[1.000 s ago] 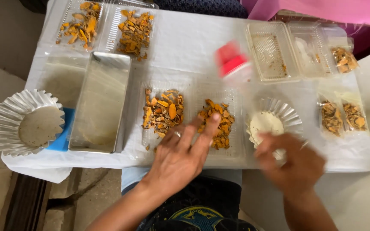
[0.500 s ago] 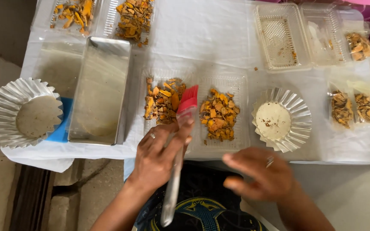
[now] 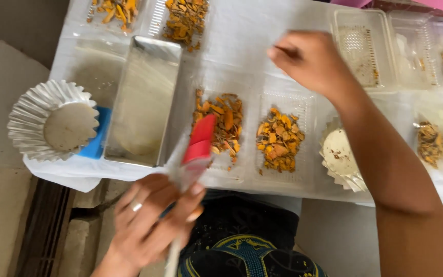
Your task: Sorting and transferring dried turmeric slices from plastic trays into small round containers using hands and a brush.
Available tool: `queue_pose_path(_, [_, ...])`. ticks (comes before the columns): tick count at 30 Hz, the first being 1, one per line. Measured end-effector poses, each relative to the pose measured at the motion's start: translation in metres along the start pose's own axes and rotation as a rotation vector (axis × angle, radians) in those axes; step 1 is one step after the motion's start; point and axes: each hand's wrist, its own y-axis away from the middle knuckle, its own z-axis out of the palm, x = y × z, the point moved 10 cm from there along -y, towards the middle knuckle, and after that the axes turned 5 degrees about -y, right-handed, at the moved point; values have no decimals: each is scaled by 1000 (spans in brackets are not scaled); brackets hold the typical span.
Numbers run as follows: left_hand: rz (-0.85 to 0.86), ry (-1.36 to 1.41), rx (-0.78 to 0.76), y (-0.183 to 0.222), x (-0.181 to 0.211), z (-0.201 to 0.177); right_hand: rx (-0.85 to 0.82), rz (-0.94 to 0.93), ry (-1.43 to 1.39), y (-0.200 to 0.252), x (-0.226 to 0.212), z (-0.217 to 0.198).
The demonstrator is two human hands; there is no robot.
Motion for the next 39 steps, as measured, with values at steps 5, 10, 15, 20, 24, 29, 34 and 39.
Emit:
queue_pose_path(5, [-313, -113, -38, 72, -30, -43, -130, 332, -14, -125, 80, 118])
queue_pose_path(10, [-255, -25, 18, 111, -60, -47, -110, 593, -81, -151, 91, 142])
queue_pose_path(15, [-143, 120, -103, 122, -73, -31, -175, 696, 65, -129, 158, 105])
queue_pose_path(20, [-115, 166, -96, 104, -71, -18, -294, 606, 656, -59, 230, 34])
queue_pose_path(24, [-168, 286, -138, 70, -52, 4, -350, 832, 632, -6, 229, 4])
queue_pose_path(29, [-186, 42, -134, -5, -5, 35, -291, 828, 783, 9, 235, -3])
queue_pose_path(34, [-91, -109, -325, 21, -21, 109, -118, 660, 745, 19, 220, -14])
queue_pose_path(39, [-141, -220, -431, 33, -47, 142, 31, 613, 449, 67, 201, -86])
